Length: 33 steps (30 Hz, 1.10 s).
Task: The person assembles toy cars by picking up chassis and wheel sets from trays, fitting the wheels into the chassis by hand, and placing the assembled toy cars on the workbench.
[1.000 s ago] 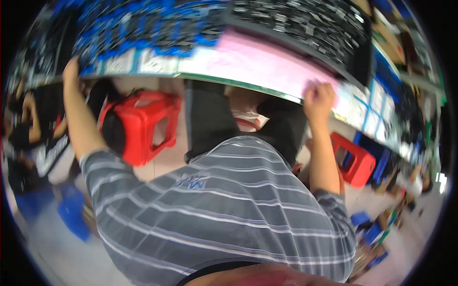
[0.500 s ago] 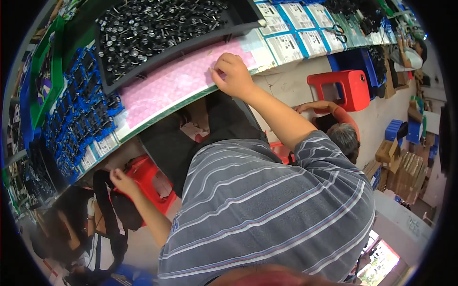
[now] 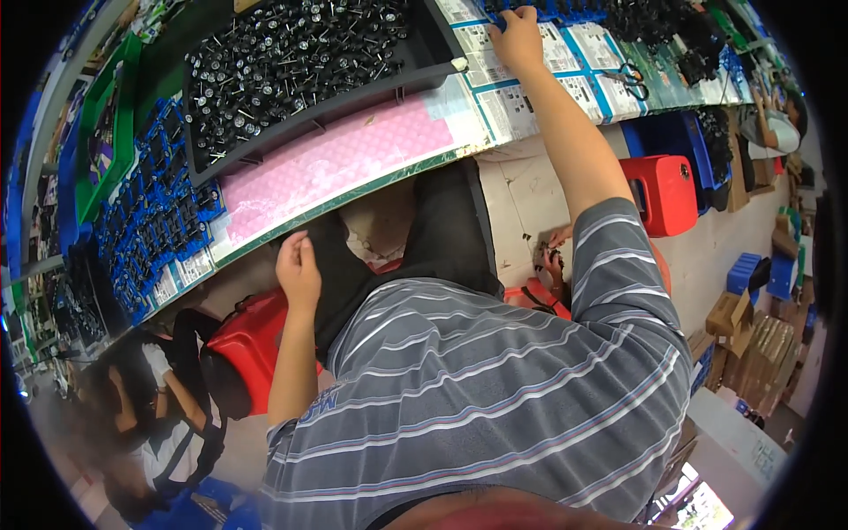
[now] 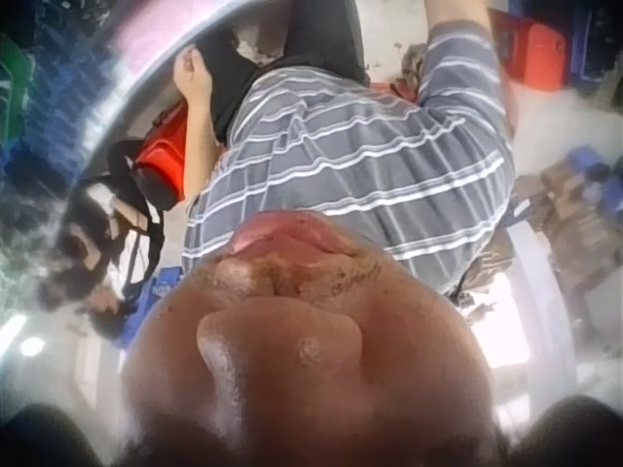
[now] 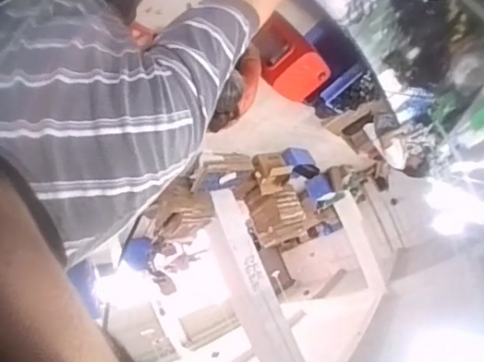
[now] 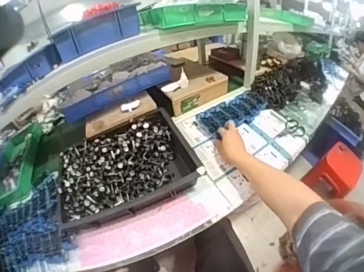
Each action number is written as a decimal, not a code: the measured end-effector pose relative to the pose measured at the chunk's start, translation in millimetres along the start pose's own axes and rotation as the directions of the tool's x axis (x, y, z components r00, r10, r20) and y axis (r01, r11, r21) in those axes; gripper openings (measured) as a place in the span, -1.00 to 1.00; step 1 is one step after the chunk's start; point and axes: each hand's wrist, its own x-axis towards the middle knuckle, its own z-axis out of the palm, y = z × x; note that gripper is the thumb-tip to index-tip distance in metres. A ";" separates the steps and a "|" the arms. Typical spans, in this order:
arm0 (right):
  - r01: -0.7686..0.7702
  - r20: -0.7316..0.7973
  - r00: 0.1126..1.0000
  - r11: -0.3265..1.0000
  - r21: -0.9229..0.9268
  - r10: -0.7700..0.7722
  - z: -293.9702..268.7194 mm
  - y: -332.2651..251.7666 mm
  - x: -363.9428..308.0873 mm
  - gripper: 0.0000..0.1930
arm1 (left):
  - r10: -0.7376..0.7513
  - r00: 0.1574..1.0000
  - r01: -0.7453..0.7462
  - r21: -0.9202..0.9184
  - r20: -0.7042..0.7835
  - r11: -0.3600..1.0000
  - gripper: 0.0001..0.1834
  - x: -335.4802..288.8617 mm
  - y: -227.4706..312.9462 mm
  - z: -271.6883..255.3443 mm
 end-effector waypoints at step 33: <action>0.360 0.657 0.722 0.929 -0.090 -0.216 72.6 -151.9 69.3 -0.63 | -0.059 0.914 0.372 -0.770 0.402 0.519 -0.58 11.4 95.6 20.1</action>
